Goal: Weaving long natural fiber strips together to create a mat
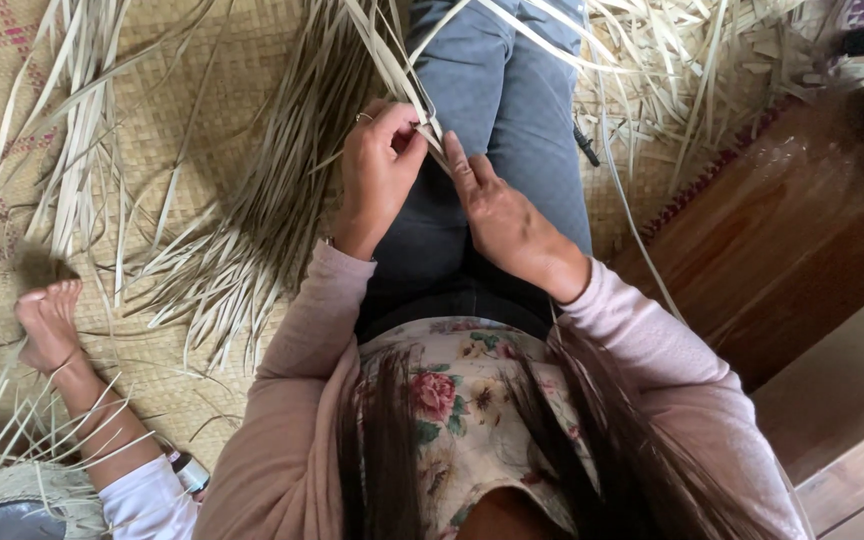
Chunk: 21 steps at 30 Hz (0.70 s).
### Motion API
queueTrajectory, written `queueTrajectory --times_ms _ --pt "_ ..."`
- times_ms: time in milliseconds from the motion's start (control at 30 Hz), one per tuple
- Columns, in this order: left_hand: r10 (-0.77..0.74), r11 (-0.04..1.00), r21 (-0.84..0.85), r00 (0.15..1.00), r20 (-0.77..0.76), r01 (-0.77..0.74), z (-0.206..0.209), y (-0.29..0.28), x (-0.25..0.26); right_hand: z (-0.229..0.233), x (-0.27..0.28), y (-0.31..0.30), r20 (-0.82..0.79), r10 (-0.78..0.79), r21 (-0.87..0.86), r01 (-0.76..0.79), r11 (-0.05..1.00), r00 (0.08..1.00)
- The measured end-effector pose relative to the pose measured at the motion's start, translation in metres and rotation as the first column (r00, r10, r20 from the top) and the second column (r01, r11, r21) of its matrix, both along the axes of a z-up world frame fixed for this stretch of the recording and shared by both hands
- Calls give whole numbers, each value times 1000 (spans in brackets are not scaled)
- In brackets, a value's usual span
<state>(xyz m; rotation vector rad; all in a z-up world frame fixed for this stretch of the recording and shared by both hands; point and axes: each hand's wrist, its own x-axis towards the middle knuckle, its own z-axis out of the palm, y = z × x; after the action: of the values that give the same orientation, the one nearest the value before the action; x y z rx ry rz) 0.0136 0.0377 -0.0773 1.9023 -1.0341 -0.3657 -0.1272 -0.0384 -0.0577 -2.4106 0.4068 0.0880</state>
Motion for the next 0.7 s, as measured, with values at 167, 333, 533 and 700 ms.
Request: queueTrajectory --times_ms 167,333,533,700 --pt "7 988 -153 1000 -8 -8 -11 -4 -1 -4 -2 4 -35 31 142 -25 989 999" --pt "-75 981 -180 997 -12 72 -11 -4 5 -11 -20 5 -81 98 -13 -100 995 992" --pt "-199 971 -198 908 -369 133 -18 -2 18 -12 -30 6 -240 99 9 -99 995 966" --pt "-264 964 -152 783 -563 216 -21 9 23 -8 -21 10 -371 99 219 -17 976 923"
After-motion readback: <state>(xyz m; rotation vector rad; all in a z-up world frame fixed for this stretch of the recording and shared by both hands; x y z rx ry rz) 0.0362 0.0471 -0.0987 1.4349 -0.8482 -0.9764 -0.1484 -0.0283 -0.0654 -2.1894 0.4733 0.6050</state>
